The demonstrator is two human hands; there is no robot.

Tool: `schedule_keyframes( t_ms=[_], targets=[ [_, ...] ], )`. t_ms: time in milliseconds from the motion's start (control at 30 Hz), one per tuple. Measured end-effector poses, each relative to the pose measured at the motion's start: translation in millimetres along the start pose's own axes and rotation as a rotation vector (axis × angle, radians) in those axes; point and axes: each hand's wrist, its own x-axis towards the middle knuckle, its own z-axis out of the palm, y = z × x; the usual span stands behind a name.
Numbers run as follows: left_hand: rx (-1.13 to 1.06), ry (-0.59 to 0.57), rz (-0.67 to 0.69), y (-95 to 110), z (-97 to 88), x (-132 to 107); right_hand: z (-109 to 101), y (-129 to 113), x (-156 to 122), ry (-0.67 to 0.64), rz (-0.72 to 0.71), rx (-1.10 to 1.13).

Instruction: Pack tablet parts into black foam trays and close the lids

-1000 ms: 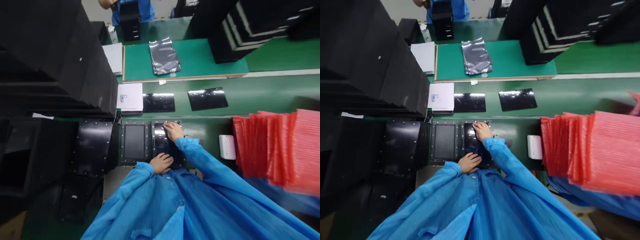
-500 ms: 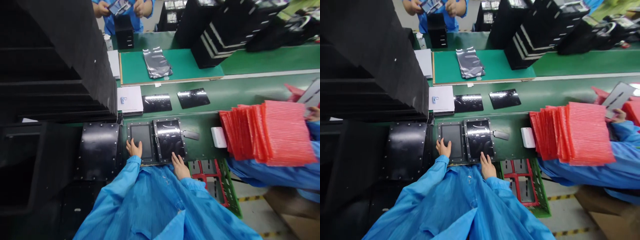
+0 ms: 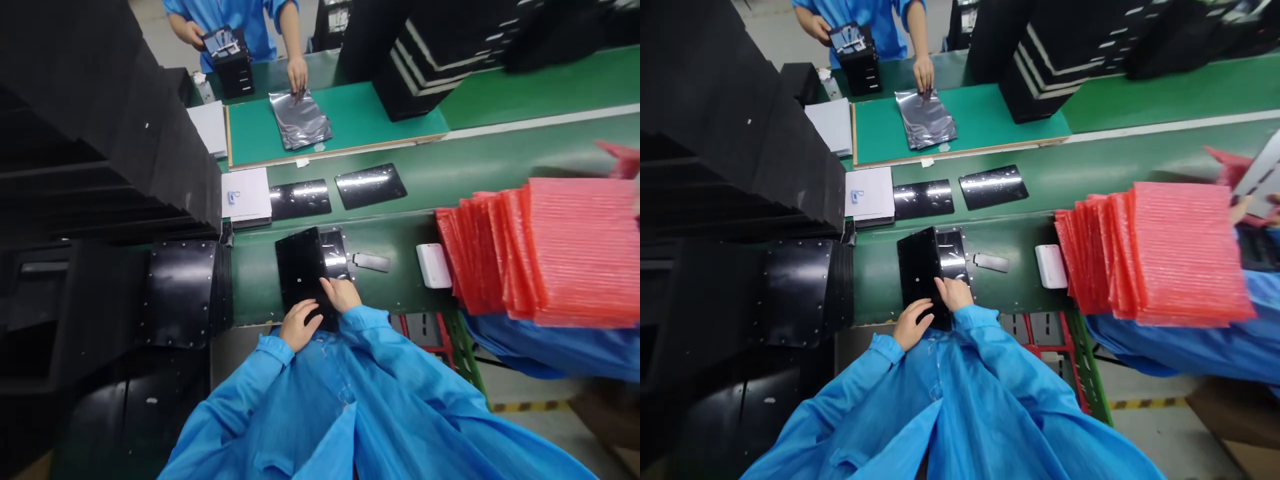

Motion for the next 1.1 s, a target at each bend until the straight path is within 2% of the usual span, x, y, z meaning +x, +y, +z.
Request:
schedule_keyframes(
  t_ms=[100,167,233,300,400,433,500,600,667,767,900,1100],
  targets=[
    [0.172,-0.014,-0.058,20.8,27.4,6.7,2.3,63.1,10.4,0.042,-0.135,0.176],
    [0.257,-0.006,-0.126,35.1,46.1,7.4,2.4,104.3,20.2,0.062,-0.178,0.264],
    [0.348,0.017,-0.22,48.0,63.6,6.8,-0.7,136.9,31.2,0.024,-0.195,0.289],
    [0.453,0.059,-0.327,57.1,76.8,7.0,-7.5,160.2,41.4,-0.056,-0.176,0.235],
    [0.592,0.096,-0.554,62.2,84.7,12.5,-23.0,180.1,56.8,-0.15,-0.103,0.088],
    [0.617,0.073,-0.647,62.0,84.9,16.1,-29.2,182.7,63.9,-0.141,-0.082,0.069],
    [0.633,-0.031,-0.814,60.4,83.7,25.5,-42.2,181.1,83.5,-0.041,-0.081,0.124],
    [0.625,-0.143,-0.902,57.0,81.6,38.7,-58.3,164.3,122.0,0.15,-0.144,0.304],
    [0.621,-0.139,-0.888,54.4,80.5,42.5,-62.0,149.5,144.1,0.161,-0.128,0.347],
    [0.603,-0.136,-0.847,48.2,78.1,39.8,-54.3,133.7,160.3,0.162,-0.011,0.336],
    [0.603,-0.158,-0.805,36.1,70.9,32.2,-35.6,128.7,161.6,0.247,0.059,0.384],
    [0.624,-0.249,-0.731,11.5,49.0,26.5,-14.2,120.7,165.3,0.338,0.033,0.427]
  ],
)
